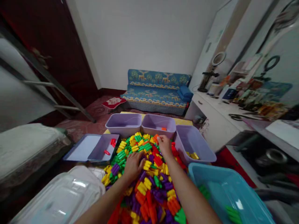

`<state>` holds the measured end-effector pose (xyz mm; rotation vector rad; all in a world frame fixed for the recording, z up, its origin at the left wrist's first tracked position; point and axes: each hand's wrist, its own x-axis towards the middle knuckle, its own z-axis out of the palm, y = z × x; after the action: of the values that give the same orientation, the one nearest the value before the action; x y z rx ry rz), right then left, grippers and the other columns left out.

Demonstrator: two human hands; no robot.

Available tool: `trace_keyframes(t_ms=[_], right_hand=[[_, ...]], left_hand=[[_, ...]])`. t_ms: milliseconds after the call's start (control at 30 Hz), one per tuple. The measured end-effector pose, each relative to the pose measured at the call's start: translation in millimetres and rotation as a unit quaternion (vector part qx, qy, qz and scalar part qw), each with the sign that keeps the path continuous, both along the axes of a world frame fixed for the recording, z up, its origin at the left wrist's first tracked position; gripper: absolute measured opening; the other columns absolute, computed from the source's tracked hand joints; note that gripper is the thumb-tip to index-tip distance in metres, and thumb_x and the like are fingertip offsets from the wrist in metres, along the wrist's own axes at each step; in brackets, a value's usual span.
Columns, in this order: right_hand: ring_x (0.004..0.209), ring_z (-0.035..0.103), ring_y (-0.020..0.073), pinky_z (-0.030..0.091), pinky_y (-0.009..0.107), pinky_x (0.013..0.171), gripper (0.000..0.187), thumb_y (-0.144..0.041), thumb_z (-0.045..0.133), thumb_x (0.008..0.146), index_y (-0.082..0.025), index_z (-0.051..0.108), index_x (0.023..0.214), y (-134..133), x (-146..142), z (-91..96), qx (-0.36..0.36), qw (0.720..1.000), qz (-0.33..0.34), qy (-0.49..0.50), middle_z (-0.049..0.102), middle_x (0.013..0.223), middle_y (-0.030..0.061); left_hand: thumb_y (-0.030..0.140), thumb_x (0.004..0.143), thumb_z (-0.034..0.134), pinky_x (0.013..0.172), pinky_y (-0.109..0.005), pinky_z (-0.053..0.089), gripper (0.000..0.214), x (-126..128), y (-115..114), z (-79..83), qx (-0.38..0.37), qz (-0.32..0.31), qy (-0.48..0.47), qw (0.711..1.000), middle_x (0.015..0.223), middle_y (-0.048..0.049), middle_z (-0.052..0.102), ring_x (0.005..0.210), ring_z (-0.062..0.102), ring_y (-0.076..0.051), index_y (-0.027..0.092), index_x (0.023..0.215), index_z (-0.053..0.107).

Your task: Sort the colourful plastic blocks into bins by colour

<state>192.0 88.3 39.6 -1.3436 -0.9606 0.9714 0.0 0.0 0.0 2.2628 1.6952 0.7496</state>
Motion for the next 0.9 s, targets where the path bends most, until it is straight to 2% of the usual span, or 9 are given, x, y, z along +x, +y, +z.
trace_keyframes(t_ms=[100,200,300,433,500,567,633,733,900], right_hand=[[0.058,0.065,0.0157,0.049,0.024,0.052,0.031,-0.045,0.072,0.066,-0.018,0.064,0.078,25,9,15.2,0.001,1.000,-0.003,0.016,0.070,0.067,0.0041],[0.069,0.069,0.0181,0.053,0.029,0.063,0.028,-0.043,0.068,0.071,-0.019,0.063,0.084,32,12,20.9,0.009,1.000,-0.003,0.014,0.073,0.081,0.0077],[0.079,0.070,0.0210,0.054,0.034,0.069,0.030,-0.044,0.065,0.072,-0.019,0.065,0.089,18,11,12.9,0.018,1.000,-0.010,-0.019,0.073,0.091,0.0098],[0.095,0.066,0.0259,0.049,0.043,0.089,0.029,-0.039,0.064,0.069,-0.017,0.069,0.088,-19,15,-14.0,0.027,0.993,-0.031,-0.111,0.072,0.096,0.0108],[0.107,0.061,0.0261,0.042,0.044,0.100,0.027,-0.033,0.059,0.073,-0.018,0.070,0.093,-38,20,-29.9,0.049,0.968,-0.029,-0.245,0.071,0.105,0.0112],[0.115,0.056,0.0245,0.038,0.042,0.105,0.032,-0.030,0.051,0.081,-0.017,0.070,0.104,-54,23,-44.3,0.062,0.917,-0.010,-0.393,0.068,0.116,0.0116],[0.121,0.054,0.0235,0.035,0.042,0.107,0.037,-0.030,0.044,0.088,-0.017,0.066,0.115,-65,22,-54.8,0.041,0.871,0.003,-0.489,0.065,0.124,0.0106],[0.126,0.050,0.0233,0.029,0.046,0.110,0.040,-0.032,0.037,0.094,-0.021,0.062,0.124,-74,17,-61.8,-0.010,0.837,-0.002,-0.547,0.061,0.131,0.0060],[0.129,0.046,0.0215,0.023,0.047,0.112,0.041,-0.030,0.031,0.097,-0.026,0.058,0.128,-77,10,-58.5,-0.036,0.819,-0.009,-0.573,0.059,0.134,0.0016]], left_hand=[[0.035,0.093,0.046,0.095,-0.040,0.036,0.033,1,-1,0.8,-0.001,-0.002,-0.003,1.000,0.107,-0.0055,0.066,0.104,0.054,-0.025,0.020,0.121,0.056],[0.034,0.093,0.046,0.094,-0.040,0.036,0.033,1,-2,2.8,-0.001,-0.007,-0.004,1.000,0.106,-0.0056,0.067,0.103,0.054,-0.024,0.020,0.121,0.056],[0.033,0.093,0.046,0.093,-0.039,0.036,0.033,1,-2,4.0,0.005,-0.008,-0.004,1.000,0.105,-0.0054,0.067,0.103,0.054,-0.024,0.020,0.122,0.056],[0.033,0.093,0.046,0.093,-0.039,0.036,0.034,1,-2,2.4,0.011,-0.008,-0.005,1.000,0.105,-0.0049,0.066,0.103,0.054,-0.024,0.020,0.123,0.055],[0.034,0.093,0.046,0.093,-0.039,0.036,0.034,0,-3,1.3,0.013,-0.009,-0.006,1.000,0.105,-0.0051,0.066,0.103,0.054,-0.024,0.020,0.123,0.055],[0.034,0.093,0.046,0.094,-0.039,0.036,0.035,0,-2,0.5,0.014,-0.009,-0.006,1.000,0.106,-0.0055,0.066,0.103,0.054,-0.024,0.020,0.123,0.055],[0.034,0.093,0.046,0.094,-0.039,0.036,0.035,0,-2,-0.3,0.016,-0.006,-0.006,1.000,0.106,-0.0060,0.066,0.104,0.054,-0.024,0.020,0.124,0.056],[0.033,0.093,0.046,0.094,-0.039,0.036,0.035,0,-1,-1.6,0.020,-0.005,-0.006,1.000,0.107,-0.0064,0.067,0.104,0.055,-0.024,0.020,0.124,0.056],[0.032,0.093,0.045,0.095,-0.040,0.037,0.035,0,0,-2.6,0.026,-0.005,0.002,1.000,0.106,-0.0069,0.067,0.104,0.056,-0.024,0.020,0.123,0.056]])
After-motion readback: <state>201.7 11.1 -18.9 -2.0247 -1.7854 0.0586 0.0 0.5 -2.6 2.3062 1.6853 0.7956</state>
